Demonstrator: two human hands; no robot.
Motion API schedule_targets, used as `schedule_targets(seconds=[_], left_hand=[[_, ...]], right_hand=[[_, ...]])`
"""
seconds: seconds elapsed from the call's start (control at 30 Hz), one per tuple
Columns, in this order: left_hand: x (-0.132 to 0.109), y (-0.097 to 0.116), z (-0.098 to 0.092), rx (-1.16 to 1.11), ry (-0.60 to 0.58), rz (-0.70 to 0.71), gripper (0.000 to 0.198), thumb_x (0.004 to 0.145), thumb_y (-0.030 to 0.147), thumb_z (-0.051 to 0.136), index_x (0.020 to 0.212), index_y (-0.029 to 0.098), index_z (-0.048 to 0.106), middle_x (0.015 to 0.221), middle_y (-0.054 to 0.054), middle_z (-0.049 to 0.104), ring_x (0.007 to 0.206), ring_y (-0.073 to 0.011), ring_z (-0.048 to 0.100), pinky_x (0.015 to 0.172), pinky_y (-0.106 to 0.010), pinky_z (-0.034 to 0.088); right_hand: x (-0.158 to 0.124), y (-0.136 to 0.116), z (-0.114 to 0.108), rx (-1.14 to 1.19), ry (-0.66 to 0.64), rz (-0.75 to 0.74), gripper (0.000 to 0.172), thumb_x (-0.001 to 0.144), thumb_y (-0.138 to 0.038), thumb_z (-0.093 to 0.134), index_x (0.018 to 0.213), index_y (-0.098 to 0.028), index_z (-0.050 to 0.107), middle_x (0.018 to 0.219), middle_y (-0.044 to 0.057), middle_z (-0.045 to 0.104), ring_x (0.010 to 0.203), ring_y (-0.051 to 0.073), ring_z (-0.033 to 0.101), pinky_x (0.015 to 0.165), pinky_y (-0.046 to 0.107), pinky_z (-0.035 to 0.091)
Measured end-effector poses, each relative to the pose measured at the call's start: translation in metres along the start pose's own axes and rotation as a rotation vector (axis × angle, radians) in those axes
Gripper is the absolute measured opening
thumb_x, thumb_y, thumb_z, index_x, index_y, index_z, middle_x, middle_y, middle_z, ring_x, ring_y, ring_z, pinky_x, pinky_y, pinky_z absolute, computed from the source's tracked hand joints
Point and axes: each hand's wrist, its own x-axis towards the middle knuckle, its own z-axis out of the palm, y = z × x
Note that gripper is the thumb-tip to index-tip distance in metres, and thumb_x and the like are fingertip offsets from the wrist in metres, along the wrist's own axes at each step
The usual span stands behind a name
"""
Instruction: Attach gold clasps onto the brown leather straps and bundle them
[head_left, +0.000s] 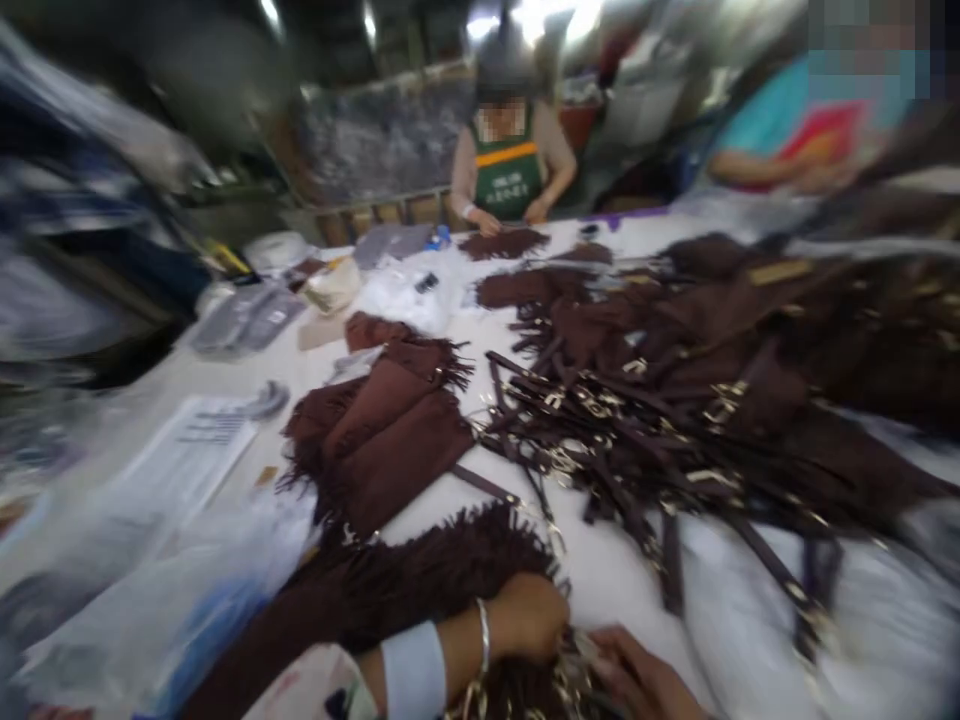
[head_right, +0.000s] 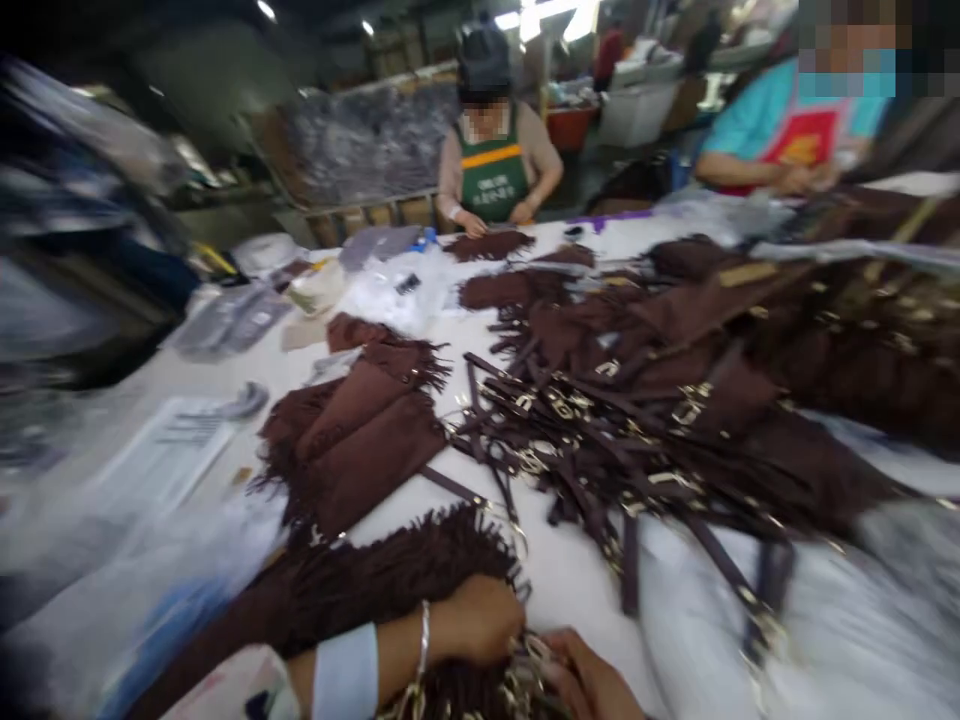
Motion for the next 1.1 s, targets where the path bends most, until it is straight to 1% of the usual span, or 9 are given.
schedule_targets(seconds=[0.03, 0.07, 0.1, 0.17, 0.33, 0.57, 0.77, 0.93, 1.1], left_hand=[[0.017, 0.015, 0.009, 0.026, -0.037, 0.014, 0.020, 0.092, 0.031, 0.062, 0.101, 0.014, 0.067, 0.103, -0.009, 0.069, 0.092, -0.0218, 0.067, 0.080, -0.038, 0.056], [0.028, 0.024, 0.017, 0.051, -0.064, 0.021, 0.017, 0.091, 0.026, 0.061, 0.096, 0.012, 0.068, 0.097, -0.011, 0.070, 0.090, -0.0239, 0.067, 0.080, -0.040, 0.056], [0.035, 0.029, 0.023, 0.073, -0.081, 0.021, 0.013, 0.089, 0.022, 0.060, 0.091, 0.012, 0.069, 0.094, -0.012, 0.072, 0.090, -0.0262, 0.068, 0.079, -0.040, 0.055], [0.041, 0.030, 0.029, 0.103, -0.095, 0.019, 0.014, 0.086, 0.016, 0.056, 0.088, 0.014, 0.069, 0.092, -0.013, 0.073, 0.091, -0.0285, 0.069, 0.079, -0.038, 0.054], [0.038, 0.020, 0.029, 0.135, -0.115, 0.008, 0.015, 0.084, 0.014, 0.052, 0.088, 0.018, 0.066, 0.089, -0.008, 0.073, 0.087, -0.0249, 0.069, 0.074, -0.031, 0.050], [0.039, 0.022, 0.030, 0.136, -0.133, 0.003, 0.019, 0.084, 0.010, 0.049, 0.090, 0.021, 0.064, 0.088, -0.005, 0.072, 0.086, -0.0226, 0.067, 0.072, -0.029, 0.047], [0.039, 0.024, 0.025, 0.121, -0.150, -0.001, 0.018, 0.084, 0.010, 0.049, 0.089, 0.020, 0.063, 0.086, -0.005, 0.072, 0.083, -0.0223, 0.067, 0.068, -0.028, 0.046], [0.038, 0.024, 0.024, 0.112, -0.162, 0.015, 0.018, 0.083, 0.009, 0.050, 0.090, 0.020, 0.062, 0.087, -0.005, 0.072, 0.083, -0.0219, 0.067, 0.068, -0.027, 0.046], [0.039, 0.022, 0.027, 0.127, -0.148, 0.022, 0.017, 0.082, 0.011, 0.051, 0.089, 0.021, 0.063, 0.085, -0.006, 0.072, 0.083, -0.0246, 0.068, 0.069, -0.029, 0.047]], right_hand=[[-0.006, 0.004, 0.001, 0.080, -0.072, -0.017, 0.029, 0.094, -0.050, 0.048, 0.093, -0.027, 0.066, 0.084, 0.000, 0.070, 0.081, 0.021, 0.065, 0.072, 0.032, 0.054], [-0.011, 0.006, 0.002, 0.136, -0.076, -0.021, 0.028, 0.095, -0.046, 0.046, 0.096, -0.025, 0.065, 0.086, 0.001, 0.069, 0.082, 0.021, 0.064, 0.073, 0.031, 0.051], [-0.013, 0.007, 0.002, 0.187, -0.062, -0.026, 0.026, 0.094, -0.042, 0.047, 0.098, -0.023, 0.065, 0.089, 0.001, 0.070, 0.085, 0.021, 0.063, 0.075, 0.030, 0.049], [-0.015, 0.006, 0.001, 0.279, -0.054, -0.033, 0.021, 0.094, -0.036, 0.049, 0.101, -0.023, 0.064, 0.093, 0.000, 0.070, 0.087, 0.019, 0.063, 0.078, 0.029, 0.047], [-0.018, 0.009, 0.002, 0.345, -0.064, -0.028, 0.018, 0.095, -0.031, 0.052, 0.105, -0.025, 0.065, 0.095, -0.001, 0.071, 0.088, 0.019, 0.064, 0.080, 0.027, 0.045], [-0.013, 0.014, 0.008, 0.288, -0.071, -0.067, 0.017, 0.096, -0.026, 0.052, 0.104, -0.023, 0.067, 0.097, 0.000, 0.070, 0.091, 0.017, 0.064, 0.081, 0.026, 0.044], [-0.004, 0.013, 0.012, 0.216, -0.068, -0.102, 0.017, 0.096, -0.025, 0.051, 0.104, -0.022, 0.066, 0.096, 0.001, 0.068, 0.090, 0.017, 0.063, 0.079, 0.025, 0.043], [0.001, 0.011, 0.012, 0.222, -0.102, -0.057, 0.018, 0.092, -0.024, 0.054, 0.102, -0.023, 0.069, 0.095, 0.000, 0.071, 0.090, 0.017, 0.064, 0.080, 0.025, 0.043], [0.007, 0.010, 0.012, 0.201, -0.129, -0.036, 0.019, 0.090, -0.022, 0.052, 0.099, -0.024, 0.069, 0.094, 0.000, 0.073, 0.088, 0.018, 0.066, 0.079, 0.026, 0.043]])
